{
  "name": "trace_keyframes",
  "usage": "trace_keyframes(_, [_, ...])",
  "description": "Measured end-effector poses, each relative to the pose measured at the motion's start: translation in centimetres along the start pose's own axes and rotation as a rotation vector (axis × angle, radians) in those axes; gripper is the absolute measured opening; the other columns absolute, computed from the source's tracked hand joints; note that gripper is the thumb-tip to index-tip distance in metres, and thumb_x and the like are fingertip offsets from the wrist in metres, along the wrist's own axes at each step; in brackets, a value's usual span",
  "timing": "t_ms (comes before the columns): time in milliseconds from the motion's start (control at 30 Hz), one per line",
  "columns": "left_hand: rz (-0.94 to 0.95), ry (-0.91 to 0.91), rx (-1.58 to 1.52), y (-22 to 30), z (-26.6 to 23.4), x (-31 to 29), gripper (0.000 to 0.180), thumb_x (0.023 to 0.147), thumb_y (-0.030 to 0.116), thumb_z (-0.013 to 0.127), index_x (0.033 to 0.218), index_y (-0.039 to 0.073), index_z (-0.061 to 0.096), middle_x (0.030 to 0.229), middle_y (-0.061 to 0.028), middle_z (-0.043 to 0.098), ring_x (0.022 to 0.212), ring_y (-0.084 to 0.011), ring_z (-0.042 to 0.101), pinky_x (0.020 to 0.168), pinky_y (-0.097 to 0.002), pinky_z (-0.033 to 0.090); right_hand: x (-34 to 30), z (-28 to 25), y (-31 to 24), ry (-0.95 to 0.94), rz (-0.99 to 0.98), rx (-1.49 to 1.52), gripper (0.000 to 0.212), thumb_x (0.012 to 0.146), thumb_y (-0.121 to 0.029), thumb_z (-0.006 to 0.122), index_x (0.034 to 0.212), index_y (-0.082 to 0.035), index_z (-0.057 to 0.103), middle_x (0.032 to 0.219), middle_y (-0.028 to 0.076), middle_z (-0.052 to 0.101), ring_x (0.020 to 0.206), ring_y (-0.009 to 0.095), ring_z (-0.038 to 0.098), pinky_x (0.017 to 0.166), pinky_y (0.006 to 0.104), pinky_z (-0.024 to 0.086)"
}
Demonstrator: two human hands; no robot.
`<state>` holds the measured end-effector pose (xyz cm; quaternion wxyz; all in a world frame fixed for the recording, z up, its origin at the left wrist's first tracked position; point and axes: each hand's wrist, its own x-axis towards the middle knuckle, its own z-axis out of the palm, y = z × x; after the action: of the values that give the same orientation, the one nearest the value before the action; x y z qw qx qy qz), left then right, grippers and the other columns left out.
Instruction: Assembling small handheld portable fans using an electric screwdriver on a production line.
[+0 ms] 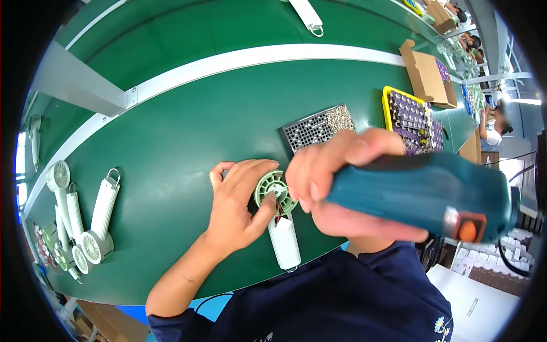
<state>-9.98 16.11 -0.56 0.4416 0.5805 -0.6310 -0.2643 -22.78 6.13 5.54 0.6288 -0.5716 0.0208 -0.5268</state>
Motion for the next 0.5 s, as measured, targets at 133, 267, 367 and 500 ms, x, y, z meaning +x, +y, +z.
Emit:
trace_keyframes(133, [0.005,0.041,0.009,0.0,0.3,-0.2,0.036,0.077,0.012,0.062,0.112,0.003,0.059,0.107,-0.0105,0.064,0.102,-0.0258,0.060,0.095,-0.0416,0.030,0.4,0.8,0.7,-0.006,0.070,-0.079,0.094,0.063,-0.090,0.041,0.107,-0.007,0.044,0.061,0.007,0.049,0.037,0.015,0.040,0.035,0.0277,0.037])
trace_keyframes(267, [0.010,0.069,0.026,0.0,0.6,-0.4,0.034,0.079,0.014,0.061,0.111,0.003,0.059,0.105,-0.0097,0.064,0.103,-0.0259,0.059,0.095,-0.0429,0.030,0.5,1.1,1.7,-0.012,0.147,-0.131,0.101,0.056,-0.095,0.038,0.103,-0.006,0.044,0.057,0.006,0.047,0.036,0.014,0.038,0.034,0.0261,0.035])
trace_keyframes(367, [0.005,0.060,0.019,-0.1,0.6,-0.4,0.035,0.079,0.016,0.061,0.112,0.003,0.058,0.106,-0.0112,0.063,0.105,-0.0273,0.058,0.096,-0.0442,0.029,0.1,1.4,2.0,0.031,0.148,-0.143,0.099,0.054,-0.097,0.038,0.097,-0.008,0.041,0.056,0.004,0.045,0.035,0.012,0.035,0.035,0.0255,0.034])
trace_keyframes(500, [0.064,-0.087,-0.038,-0.4,-1.1,0.2,0.053,0.076,0.018,0.063,0.125,0.002,0.050,0.114,-0.0166,0.058,0.112,-0.0309,0.054,0.101,-0.0467,0.027,0.7,1.7,2.0,0.099,0.195,-0.123,0.096,0.051,-0.097,0.045,0.095,-0.012,0.042,0.056,0.002,0.043,0.039,0.012,0.040,0.037,0.0266,0.035])
